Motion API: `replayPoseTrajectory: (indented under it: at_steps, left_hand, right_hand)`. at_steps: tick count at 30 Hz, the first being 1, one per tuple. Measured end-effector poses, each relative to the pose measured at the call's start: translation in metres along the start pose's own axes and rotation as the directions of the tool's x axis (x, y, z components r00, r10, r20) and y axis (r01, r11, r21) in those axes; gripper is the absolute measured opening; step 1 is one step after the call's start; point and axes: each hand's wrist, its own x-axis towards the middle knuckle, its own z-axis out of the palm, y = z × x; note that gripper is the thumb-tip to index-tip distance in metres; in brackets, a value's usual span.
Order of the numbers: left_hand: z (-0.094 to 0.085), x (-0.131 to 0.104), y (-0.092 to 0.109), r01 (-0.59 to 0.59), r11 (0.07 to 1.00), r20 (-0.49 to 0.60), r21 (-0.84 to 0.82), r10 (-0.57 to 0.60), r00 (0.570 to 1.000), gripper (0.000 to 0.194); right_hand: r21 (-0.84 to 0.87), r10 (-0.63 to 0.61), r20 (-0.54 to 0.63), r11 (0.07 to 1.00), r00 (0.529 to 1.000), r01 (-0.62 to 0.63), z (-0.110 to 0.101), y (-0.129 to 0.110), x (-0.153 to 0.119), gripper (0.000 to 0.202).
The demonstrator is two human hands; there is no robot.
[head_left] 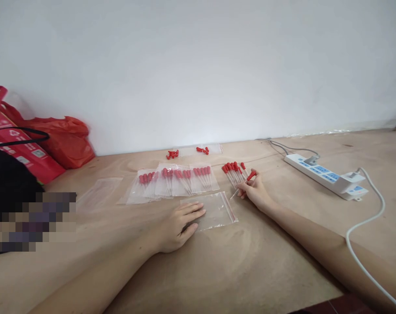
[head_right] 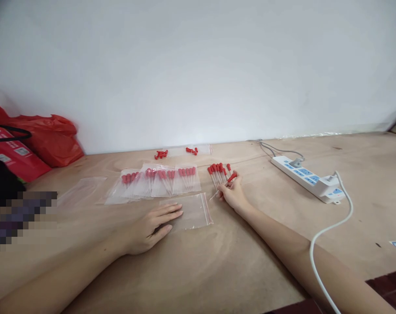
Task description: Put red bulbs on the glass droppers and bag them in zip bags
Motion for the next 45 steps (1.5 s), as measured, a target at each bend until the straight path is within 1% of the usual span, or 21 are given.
replayPoseTrajectory:
  at_steps: [4, 6, 9, 12, 14, 16, 18, 20, 23, 26, 28, 30, 33, 37, 38, 39, 42, 43, 44, 45]
  left_hand:
    - [-0.001, 0.000, 0.001, -0.012, 1.000, -0.008, -0.019, 0.011, 1.000, 0.041]
    - [-0.002, 0.001, 0.001, -0.018, 0.999, -0.014, -0.035, 0.018, 1.000, 0.041]
    - [-0.002, 0.001, 0.001, -0.017, 0.999, -0.014, -0.048, 0.016, 1.000, 0.040]
    - [-0.002, 0.000, 0.002, 0.006, 0.998, -0.023, -0.058, -0.008, 1.000, 0.043]
    - [-0.001, 0.000, 0.003, 0.032, 0.997, -0.038, -0.072, -0.035, 0.999, 0.046]
    - [-0.001, 0.000, 0.003, 0.046, 0.995, -0.044, -0.089, -0.050, 0.998, 0.049]
    - [0.000, 0.000, 0.003, 0.051, 0.994, -0.036, -0.099, -0.055, 0.998, 0.050]
    - [-0.001, 0.000, 0.004, 0.054, 0.994, -0.031, -0.097, -0.057, 0.998, 0.050]
    - [-0.001, 0.000, 0.005, 0.051, 0.994, -0.036, -0.093, -0.055, 0.998, 0.050]
    - [-0.001, 0.000, 0.004, 0.059, 0.995, -0.028, -0.083, -0.061, 0.998, 0.049]
    - [0.000, 0.000, 0.003, 0.075, 0.995, -0.013, -0.068, -0.076, 0.997, 0.048]
    - [0.001, 0.000, 0.002, 0.083, 0.995, -0.012, -0.063, -0.084, 0.996, 0.048]
    - [0.002, 0.000, 0.002, 0.063, 0.995, -0.036, -0.075, -0.065, 0.997, 0.047]
    - [0.000, 0.000, 0.002, 0.035, 0.993, -0.074, -0.116, -0.044, 0.996, 0.047]
    - [0.000, 0.000, 0.001, 0.037, 0.991, -0.094, -0.128, -0.050, 0.994, 0.046]
    - [-0.001, 0.000, 0.000, 0.039, 0.989, -0.117, -0.140, -0.056, 0.992, 0.044]
    - [-0.001, 0.001, -0.002, 0.021, 0.986, -0.157, -0.166, -0.048, 0.986, 0.034]
    - [-0.001, 0.002, -0.003, 0.009, 0.985, -0.153, -0.172, -0.036, 0.988, 0.031]
    - [0.000, 0.002, -0.003, -0.002, 0.985, -0.144, -0.175, -0.023, 0.989, 0.029]
    - [0.000, 0.002, -0.003, -0.011, 0.984, -0.137, -0.176, -0.013, 0.990, 0.028]
  right_hand:
    - [0.011, -0.014, 0.046, 1.000, 0.999, 0.013, 0.001, 0.006, 0.002, 0.065]
    - [0.040, -0.027, 0.064, 0.999, 0.998, 0.025, 0.003, 0.007, 0.000, 0.061]
    - [0.137, -0.016, 0.066, 0.991, 0.998, 0.007, 0.006, 0.006, -0.004, 0.051]
    - [0.244, 0.020, 0.077, 0.969, 0.997, -0.038, 0.008, 0.003, -0.009, 0.044]
    - [0.294, 0.053, 0.137, 0.951, 0.989, -0.092, 0.010, 0.001, -0.012, 0.040]
    - [0.307, 0.084, 0.216, 0.940, 0.973, -0.149, 0.011, -0.001, -0.016, 0.038]
    - [0.263, 0.096, 0.282, 0.949, 0.955, -0.173, 0.011, -0.003, -0.018, 0.037]
    - [0.161, 0.106, 0.353, 0.972, 0.930, -0.172, 0.008, -0.004, -0.019, 0.034]
    - [-0.025, 0.143, 0.462, 0.989, 0.875, -0.148, 0.003, -0.007, -0.018, 0.032]
    - [-0.134, 0.149, 0.553, 0.987, 0.819, -0.089, -0.001, -0.009, -0.015, 0.033]
    - [-0.173, 0.159, 0.601, 0.983, 0.783, -0.067, -0.001, -0.011, -0.014, 0.034]
    - [-0.201, 0.187, 0.627, 0.977, 0.756, -0.075, 0.002, -0.012, -0.015, 0.035]
    - [-0.219, 0.207, 0.640, 0.972, 0.740, -0.083, 0.007, -0.010, -0.018, 0.039]
    - [-0.166, 0.164, 0.688, 0.984, 0.707, -0.067, 0.009, -0.006, -0.017, 0.041]
    - [-0.144, 0.151, 0.686, 0.987, 0.711, -0.070, 0.007, -0.006, -0.015, 0.040]
    - [-0.123, 0.140, 0.670, 0.989, 0.729, -0.077, 0.005, -0.005, -0.013, 0.038]
    - [-0.082, 0.131, 0.581, 0.991, 0.803, -0.102, -0.001, -0.002, -0.005, 0.034]
    - [-0.084, 0.135, 0.562, 0.991, 0.816, -0.106, -0.003, -0.001, -0.003, 0.033]
    - [-0.098, 0.140, 0.561, 0.990, 0.816, -0.102, -0.004, 0.000, -0.002, 0.033]
    - [-0.121, 0.143, 0.573, 0.989, 0.807, -0.090, -0.005, 0.000, -0.002, 0.032]
